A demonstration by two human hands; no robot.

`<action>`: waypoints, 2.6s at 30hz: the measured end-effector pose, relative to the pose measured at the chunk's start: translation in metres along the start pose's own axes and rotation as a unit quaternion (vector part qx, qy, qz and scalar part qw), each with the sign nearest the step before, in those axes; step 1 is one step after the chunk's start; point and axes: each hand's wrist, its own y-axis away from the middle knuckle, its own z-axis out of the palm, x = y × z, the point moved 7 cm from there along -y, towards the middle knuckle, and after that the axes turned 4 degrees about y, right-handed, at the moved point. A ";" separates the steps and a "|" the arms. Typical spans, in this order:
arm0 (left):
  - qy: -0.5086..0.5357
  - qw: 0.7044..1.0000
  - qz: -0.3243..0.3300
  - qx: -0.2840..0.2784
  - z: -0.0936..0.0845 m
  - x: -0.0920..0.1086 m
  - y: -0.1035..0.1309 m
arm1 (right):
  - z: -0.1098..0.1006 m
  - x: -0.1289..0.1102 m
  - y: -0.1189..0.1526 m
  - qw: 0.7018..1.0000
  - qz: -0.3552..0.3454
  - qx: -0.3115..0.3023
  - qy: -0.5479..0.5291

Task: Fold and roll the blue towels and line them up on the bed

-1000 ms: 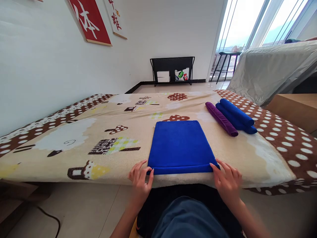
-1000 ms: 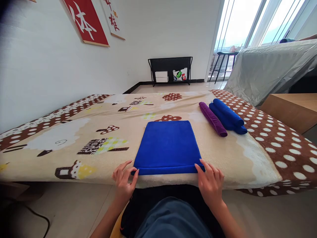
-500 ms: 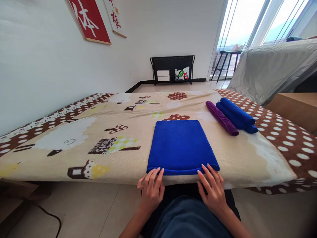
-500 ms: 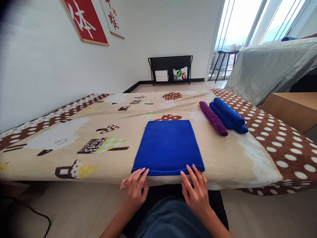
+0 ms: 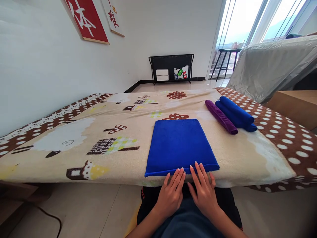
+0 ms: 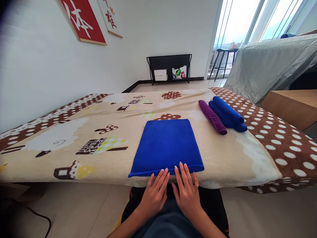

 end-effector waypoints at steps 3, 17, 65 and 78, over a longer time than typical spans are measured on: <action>0.000 1.000 0.001 0.009 0.001 -0.001 0.001 | 0.002 -0.016 -0.002 0.996 -0.074 -0.013 -0.044; 0.024 0.999 0.030 0.029 -0.020 -0.050 0.013 | 0.001 0.036 0.003 0.994 -0.088 0.017 -0.055; 0.047 0.984 -0.069 0.155 -0.031 -0.062 -0.039 | 0.002 0.024 -0.057 0.989 -0.088 0.056 -0.101; 0.061 0.991 -0.059 0.105 -0.038 -0.057 -0.027 | -0.005 0.030 -0.046 0.990 -0.089 0.076 -0.077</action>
